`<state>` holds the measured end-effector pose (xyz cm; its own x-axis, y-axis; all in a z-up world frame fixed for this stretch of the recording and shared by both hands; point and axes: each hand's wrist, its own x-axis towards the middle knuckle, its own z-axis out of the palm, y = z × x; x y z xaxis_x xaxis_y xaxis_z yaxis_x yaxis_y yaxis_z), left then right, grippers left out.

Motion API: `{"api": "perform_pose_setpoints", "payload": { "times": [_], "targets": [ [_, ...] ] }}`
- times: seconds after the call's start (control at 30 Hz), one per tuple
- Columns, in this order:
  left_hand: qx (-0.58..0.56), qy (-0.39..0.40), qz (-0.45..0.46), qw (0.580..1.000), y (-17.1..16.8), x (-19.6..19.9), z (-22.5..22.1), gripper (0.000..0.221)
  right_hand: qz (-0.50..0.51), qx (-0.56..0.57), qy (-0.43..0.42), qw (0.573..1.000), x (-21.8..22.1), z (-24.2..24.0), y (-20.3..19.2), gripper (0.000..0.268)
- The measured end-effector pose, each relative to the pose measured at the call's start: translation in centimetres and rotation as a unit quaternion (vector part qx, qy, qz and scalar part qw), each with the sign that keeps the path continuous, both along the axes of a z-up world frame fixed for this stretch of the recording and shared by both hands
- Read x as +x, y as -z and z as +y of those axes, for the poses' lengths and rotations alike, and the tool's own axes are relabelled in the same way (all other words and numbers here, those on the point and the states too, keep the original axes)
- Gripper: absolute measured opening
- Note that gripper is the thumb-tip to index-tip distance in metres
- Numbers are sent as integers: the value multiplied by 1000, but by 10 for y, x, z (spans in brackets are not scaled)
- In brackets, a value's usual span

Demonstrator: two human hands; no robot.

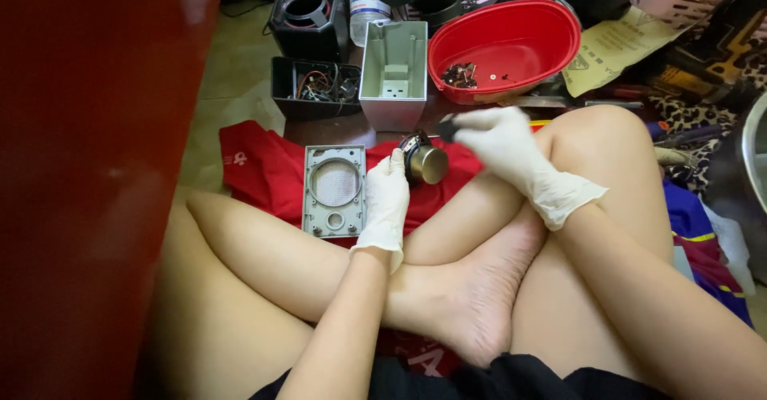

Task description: Sanding the back of a speaker driver component using a small piece of sandpaper to prepare the surface.

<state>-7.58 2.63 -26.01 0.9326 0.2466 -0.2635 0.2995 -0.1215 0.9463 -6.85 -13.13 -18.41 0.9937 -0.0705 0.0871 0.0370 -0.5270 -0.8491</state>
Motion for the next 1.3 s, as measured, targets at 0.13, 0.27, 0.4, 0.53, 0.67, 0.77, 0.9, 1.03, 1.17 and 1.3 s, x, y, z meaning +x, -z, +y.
{"api": "perform_pose_setpoints", "payload": {
  "times": [0.13,0.27,0.4,0.53,0.67,0.77,0.9,1.03,1.17,1.3],
  "targets": [
    [-8,-1,3,1000,1,-1,1,32,0,31,-48,998,-8,10,-14,28],
    [-9,-4,5,1000,-5,-2,-1,31,-18,54,-46,997,-10,11,-21,27],
    [10,14,-1,1000,0,0,-1,30,-17,36,-10,999,3,-4,1,25],
    [1,8,-7,1000,8,1,-1,28,-8,54,-67,996,-4,9,-7,28],
    [3,17,-18,1000,6,3,-3,30,9,34,-13,999,-3,7,-7,28],
    [-5,12,-21,1000,8,1,-1,30,14,37,-19,999,-1,6,-2,29],
    [-15,12,-22,1000,-7,-4,0,30,5,-19,-23,1000,-8,15,-3,29],
    [-26,1,-20,999,3,0,1,30,-11,-1,50,999,0,3,5,27],
    [-14,3,-12,1000,5,1,1,30,21,11,-16,1000,-3,9,-2,27],
    [-8,10,-8,1000,4,2,-1,30,23,-3,-34,999,-11,17,-9,28]
  ]
}}
